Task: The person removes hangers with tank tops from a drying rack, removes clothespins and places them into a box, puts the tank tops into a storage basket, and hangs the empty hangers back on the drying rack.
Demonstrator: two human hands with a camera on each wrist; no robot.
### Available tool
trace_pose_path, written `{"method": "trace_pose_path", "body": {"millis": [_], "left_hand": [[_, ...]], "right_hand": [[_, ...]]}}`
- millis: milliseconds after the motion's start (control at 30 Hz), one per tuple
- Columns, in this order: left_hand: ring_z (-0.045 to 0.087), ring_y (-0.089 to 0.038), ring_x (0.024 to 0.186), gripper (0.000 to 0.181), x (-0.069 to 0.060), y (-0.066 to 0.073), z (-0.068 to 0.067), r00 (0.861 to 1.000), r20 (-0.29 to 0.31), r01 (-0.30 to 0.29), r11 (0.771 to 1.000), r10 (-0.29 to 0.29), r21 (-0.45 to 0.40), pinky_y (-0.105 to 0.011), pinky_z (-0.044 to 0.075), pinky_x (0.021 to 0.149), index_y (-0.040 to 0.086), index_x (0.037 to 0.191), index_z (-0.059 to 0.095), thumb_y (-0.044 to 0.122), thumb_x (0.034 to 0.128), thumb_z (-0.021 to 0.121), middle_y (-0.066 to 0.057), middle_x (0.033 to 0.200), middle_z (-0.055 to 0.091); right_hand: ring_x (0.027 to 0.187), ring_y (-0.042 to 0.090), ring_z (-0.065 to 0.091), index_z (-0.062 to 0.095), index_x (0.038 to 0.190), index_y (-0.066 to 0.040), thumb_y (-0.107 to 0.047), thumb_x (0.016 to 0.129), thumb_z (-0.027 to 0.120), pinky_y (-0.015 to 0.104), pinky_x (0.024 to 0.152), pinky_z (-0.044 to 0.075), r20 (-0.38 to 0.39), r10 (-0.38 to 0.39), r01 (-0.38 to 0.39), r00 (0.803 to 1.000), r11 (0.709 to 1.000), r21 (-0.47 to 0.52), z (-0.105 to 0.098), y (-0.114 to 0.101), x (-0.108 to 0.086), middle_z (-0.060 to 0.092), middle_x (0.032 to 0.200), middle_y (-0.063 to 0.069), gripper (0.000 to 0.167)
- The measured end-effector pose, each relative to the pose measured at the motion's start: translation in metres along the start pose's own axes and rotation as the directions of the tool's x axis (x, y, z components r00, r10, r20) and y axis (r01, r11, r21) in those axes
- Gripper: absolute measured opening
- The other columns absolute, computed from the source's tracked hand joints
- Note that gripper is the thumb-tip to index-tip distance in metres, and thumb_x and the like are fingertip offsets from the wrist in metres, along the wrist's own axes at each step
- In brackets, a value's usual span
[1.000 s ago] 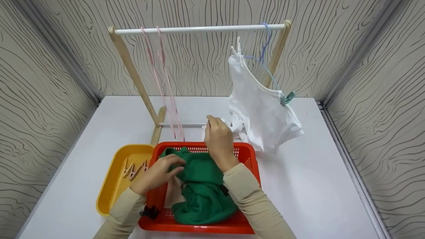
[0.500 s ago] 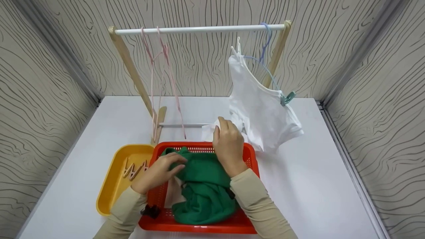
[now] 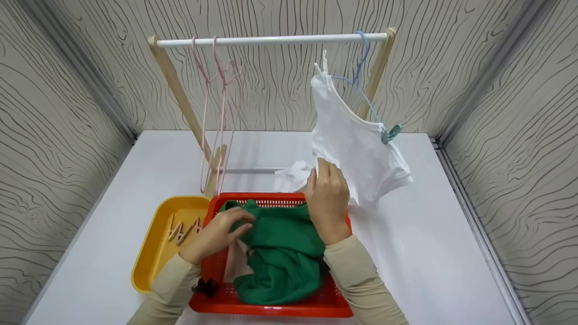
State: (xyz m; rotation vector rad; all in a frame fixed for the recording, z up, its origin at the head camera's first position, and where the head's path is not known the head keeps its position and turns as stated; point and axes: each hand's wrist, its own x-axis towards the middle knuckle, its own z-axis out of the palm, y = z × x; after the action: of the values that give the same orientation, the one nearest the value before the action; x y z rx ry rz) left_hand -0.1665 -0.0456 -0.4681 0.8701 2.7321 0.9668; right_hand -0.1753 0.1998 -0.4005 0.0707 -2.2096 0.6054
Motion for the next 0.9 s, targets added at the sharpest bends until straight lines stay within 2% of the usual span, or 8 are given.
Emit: {"method": "trace_pose_path", "body": {"millis": [267,533,900], "left_hand": [[0.064,-0.018,0.105,0.026,0.003,0.005,0.001,1.0,0.013,0.014,1.0,-0.013,-0.016,-0.03,0.055,0.097,0.01,0.118,0.064,0.024,0.0985,0.054,-0.006,0.116,0.066],[0.065,-0.016,0.105,0.026,0.004,0.003,0.004,1.0,0.02,0.022,0.999,-0.022,-0.023,-0.03,0.055,0.097,0.011,0.118,0.064,0.024,0.0982,0.055,-0.005,0.116,0.066],[0.065,-0.016,0.102,0.025,0.001,0.004,0.004,1.0,-0.01,-0.021,1.0,0.021,-0.013,-0.029,0.055,0.097,0.01,0.115,0.065,0.023,0.0984,0.054,-0.005,0.113,0.067]], "right_hand": [[0.087,0.044,0.066,0.065,0.106,0.012,-0.002,0.087,0.063,0.054,0.083,0.056,-0.033,0.064,-0.065,0.997,0.998,-0.019,-0.012,0.006,0.004,0.069,0.097,0.03,0.023],[0.093,0.045,0.065,0.063,0.109,0.013,-0.002,0.088,0.063,0.056,0.089,0.054,-0.092,0.106,-0.108,0.99,0.994,-0.026,-0.027,0.01,0.009,0.067,0.102,0.031,0.026],[0.095,0.047,0.064,0.062,0.109,0.014,-0.002,0.09,0.058,0.057,0.087,0.054,-0.144,0.155,-0.162,0.977,0.986,-0.041,-0.043,0.018,0.018,0.067,0.104,0.033,0.026]]}}
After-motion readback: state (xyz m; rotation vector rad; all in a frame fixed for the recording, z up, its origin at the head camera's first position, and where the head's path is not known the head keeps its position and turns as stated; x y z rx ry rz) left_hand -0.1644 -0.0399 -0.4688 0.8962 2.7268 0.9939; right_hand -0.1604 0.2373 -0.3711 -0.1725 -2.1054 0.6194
